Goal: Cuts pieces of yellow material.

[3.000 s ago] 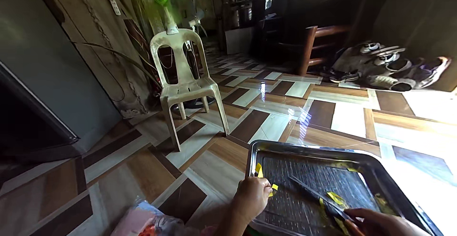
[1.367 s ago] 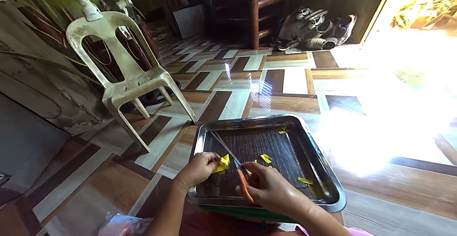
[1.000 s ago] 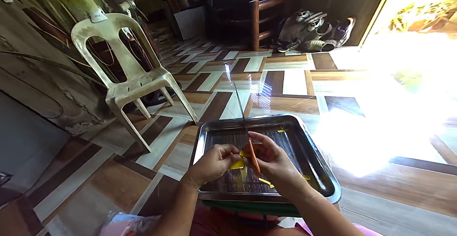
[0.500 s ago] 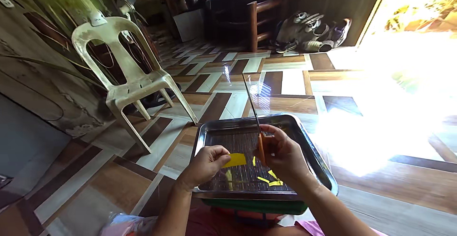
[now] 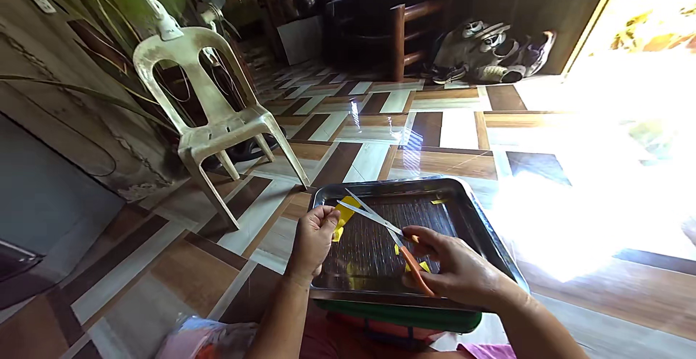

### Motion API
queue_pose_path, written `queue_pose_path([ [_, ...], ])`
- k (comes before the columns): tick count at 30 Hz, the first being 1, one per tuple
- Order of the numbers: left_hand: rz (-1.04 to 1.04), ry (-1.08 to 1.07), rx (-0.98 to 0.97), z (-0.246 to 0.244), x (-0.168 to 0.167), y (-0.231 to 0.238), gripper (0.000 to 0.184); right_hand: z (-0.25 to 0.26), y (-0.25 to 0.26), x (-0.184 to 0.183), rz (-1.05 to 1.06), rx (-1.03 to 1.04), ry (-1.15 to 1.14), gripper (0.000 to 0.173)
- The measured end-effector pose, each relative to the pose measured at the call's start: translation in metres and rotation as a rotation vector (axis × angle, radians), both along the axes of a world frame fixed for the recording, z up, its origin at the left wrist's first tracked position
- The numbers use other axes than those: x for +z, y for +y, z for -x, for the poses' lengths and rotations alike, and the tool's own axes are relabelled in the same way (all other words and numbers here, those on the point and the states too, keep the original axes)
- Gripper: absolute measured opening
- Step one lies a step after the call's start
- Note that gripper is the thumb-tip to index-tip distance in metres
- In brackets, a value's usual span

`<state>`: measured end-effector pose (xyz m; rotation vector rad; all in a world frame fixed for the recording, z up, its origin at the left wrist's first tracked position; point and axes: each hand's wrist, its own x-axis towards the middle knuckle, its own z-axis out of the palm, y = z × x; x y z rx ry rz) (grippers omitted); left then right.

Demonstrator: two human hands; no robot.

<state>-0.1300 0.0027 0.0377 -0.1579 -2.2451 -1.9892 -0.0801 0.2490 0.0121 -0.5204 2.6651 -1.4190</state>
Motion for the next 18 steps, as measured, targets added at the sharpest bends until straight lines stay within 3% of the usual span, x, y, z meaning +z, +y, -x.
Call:
queue_pose_path([
  [18, 0.006, 0.010, -0.048, -0.004, -0.011, 0.004, 0.011, 0.001, 0.002, -0.007, 0.123, 0.044, -0.074, 0.071],
])
